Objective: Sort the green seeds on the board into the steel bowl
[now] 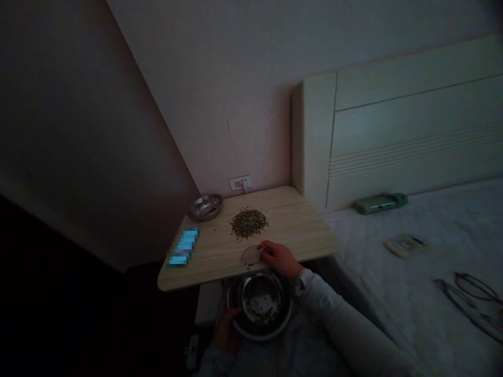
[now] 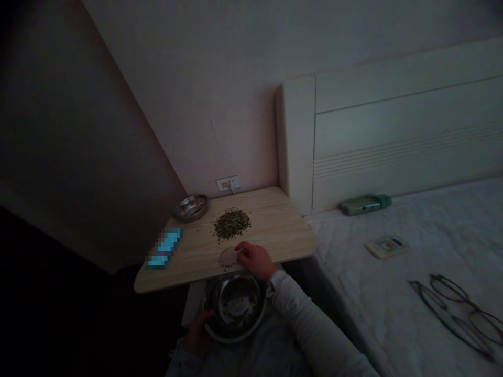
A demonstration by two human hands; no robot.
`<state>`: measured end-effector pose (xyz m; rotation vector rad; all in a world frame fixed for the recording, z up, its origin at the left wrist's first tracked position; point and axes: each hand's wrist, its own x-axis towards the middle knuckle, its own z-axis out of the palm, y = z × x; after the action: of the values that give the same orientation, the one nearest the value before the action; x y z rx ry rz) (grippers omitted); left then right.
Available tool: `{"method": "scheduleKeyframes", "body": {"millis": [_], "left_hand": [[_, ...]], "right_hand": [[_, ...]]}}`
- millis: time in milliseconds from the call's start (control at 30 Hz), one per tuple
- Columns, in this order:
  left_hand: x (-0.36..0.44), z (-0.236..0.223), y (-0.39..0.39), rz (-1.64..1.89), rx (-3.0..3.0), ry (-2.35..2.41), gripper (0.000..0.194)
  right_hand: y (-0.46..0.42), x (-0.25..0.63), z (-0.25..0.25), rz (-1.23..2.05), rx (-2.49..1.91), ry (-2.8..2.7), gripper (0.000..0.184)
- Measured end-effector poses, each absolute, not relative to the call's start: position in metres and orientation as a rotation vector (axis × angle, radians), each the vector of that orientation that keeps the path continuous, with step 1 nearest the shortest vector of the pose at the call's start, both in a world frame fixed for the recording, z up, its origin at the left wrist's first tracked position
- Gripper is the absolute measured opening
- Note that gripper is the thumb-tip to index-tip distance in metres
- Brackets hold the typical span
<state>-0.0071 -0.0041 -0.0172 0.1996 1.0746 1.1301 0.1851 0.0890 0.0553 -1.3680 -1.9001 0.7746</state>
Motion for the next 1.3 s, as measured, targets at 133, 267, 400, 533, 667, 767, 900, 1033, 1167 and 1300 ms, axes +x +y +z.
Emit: {"method": "scheduleKeyframes", "body": {"millis": [133,267,400,533,667,767,900,1033,1167,1300], "left_hand": [[-0.006,-0.014,-0.003,1.087,0.183,1.091,0.009],[-0.004,-0.011,-0.002,1.092,0.142,1.085,0.018],[-0.002,-0.006,-0.003,1.054,0.103,1.1,0.026],[-0.002,-0.003,-0.003,1.051,0.091,1.162,0.029],[-0.001,-0.002,-0.002,1.067,0.095,1.184,0.028],[0.0,0.001,-0.002,1.062,0.104,1.195,0.029],[0.001,0.004,-0.002,1.036,0.086,1.168,0.026],[0.001,0.001,-0.002,1.056,0.09,1.178,0.016],[-0.001,-0.005,-0.001,1.07,0.142,1.157,0.015],[-0.002,-0.01,-0.001,1.089,0.125,1.164,0.018]], "right_hand": [[0.09,0.185,0.054,0.779,-1.375,-1.902,0.027],[0.089,0.185,0.054,0.765,-1.388,-1.898,0.028],[0.089,0.185,0.054,0.746,-1.391,-1.898,0.028],[0.09,0.186,0.054,0.745,-1.388,-1.907,0.027],[0.089,0.186,0.056,0.745,-1.394,-1.91,0.027],[0.089,0.187,0.058,0.75,-1.394,-1.913,0.027],[0.089,0.188,0.057,0.77,-1.382,-1.928,0.027],[0.09,0.188,0.055,0.766,-1.374,-1.94,0.026],[0.09,0.189,0.055,0.763,-1.37,-1.954,0.026],[0.09,0.189,0.055,0.772,-1.36,-1.959,0.026]]}}
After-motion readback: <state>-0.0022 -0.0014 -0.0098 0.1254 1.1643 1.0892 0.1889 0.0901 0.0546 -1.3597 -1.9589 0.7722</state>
